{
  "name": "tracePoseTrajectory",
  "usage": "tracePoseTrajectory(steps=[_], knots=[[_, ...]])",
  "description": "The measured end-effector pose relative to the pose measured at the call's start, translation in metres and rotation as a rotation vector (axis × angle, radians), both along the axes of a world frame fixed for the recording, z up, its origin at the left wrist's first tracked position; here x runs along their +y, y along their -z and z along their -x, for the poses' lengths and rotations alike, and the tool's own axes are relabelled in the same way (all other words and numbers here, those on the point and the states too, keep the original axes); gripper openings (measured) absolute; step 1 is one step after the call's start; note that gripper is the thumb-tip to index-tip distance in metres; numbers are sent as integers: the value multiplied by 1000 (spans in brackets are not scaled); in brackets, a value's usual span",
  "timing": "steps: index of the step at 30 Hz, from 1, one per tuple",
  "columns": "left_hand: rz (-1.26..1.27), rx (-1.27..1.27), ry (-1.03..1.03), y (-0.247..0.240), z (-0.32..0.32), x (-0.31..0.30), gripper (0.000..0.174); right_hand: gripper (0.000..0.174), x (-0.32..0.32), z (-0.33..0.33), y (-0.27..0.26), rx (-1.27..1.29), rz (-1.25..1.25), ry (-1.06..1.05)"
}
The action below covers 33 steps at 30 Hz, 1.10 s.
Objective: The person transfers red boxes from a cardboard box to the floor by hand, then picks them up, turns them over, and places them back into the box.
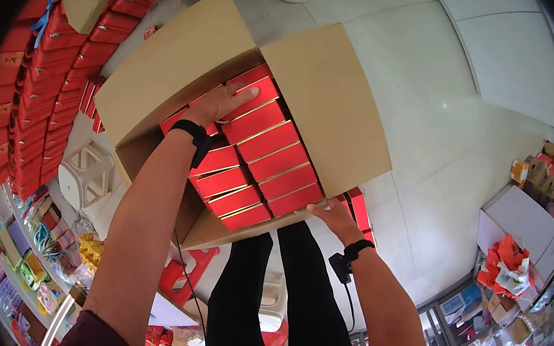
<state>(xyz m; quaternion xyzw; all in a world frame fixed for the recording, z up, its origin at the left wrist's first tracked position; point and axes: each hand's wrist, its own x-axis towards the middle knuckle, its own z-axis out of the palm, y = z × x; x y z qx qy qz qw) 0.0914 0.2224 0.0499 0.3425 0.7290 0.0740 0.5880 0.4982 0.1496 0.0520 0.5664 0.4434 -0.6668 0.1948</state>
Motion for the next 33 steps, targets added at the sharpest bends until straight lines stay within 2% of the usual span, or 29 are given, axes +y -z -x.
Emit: tracePoseTrajectory(steps=[4,7,8,10,12,14,17,20,23,24,27,30,33], knots=[[15,49,-5,10,2,-7,87,73,11,9,-10,-36,-18,-139],[5,44,9,13,2,-4,88,57,35,6,-9,61,-195,-737],[-11,15,-23,10,1,-6,90,52,49,14,-9,67,-249,-854],[-40,-21,-45,10,2,-10,91,44,84,57,-47,76,-336,-1090],[-87,-31,-20,14,3,-8,89,35,120,111,-79,142,-499,-833],[-135,54,21,18,2,-9,88,38,130,154,-86,342,-821,-475],[-176,142,72,16,2,-10,86,47,124,194,-60,486,-1217,-506],[-200,129,45,15,1,-14,81,55,113,218,-43,455,-1314,-555],[-235,139,57,24,3,-17,80,57,117,233,-16,405,-1369,-588],[-245,152,73,20,5,-18,82,57,117,236,-9,372,-1376,-660],[-193,-14,-1,9,16,-25,82,57,119,239,2,293,-1363,-820],[-480,-41,-233,8,35,-61,78,56,117,235,-1,246,-1304,-862],[-453,315,8,-22,71,-101,76,54,123,238,-1,221,-1305,-867]])
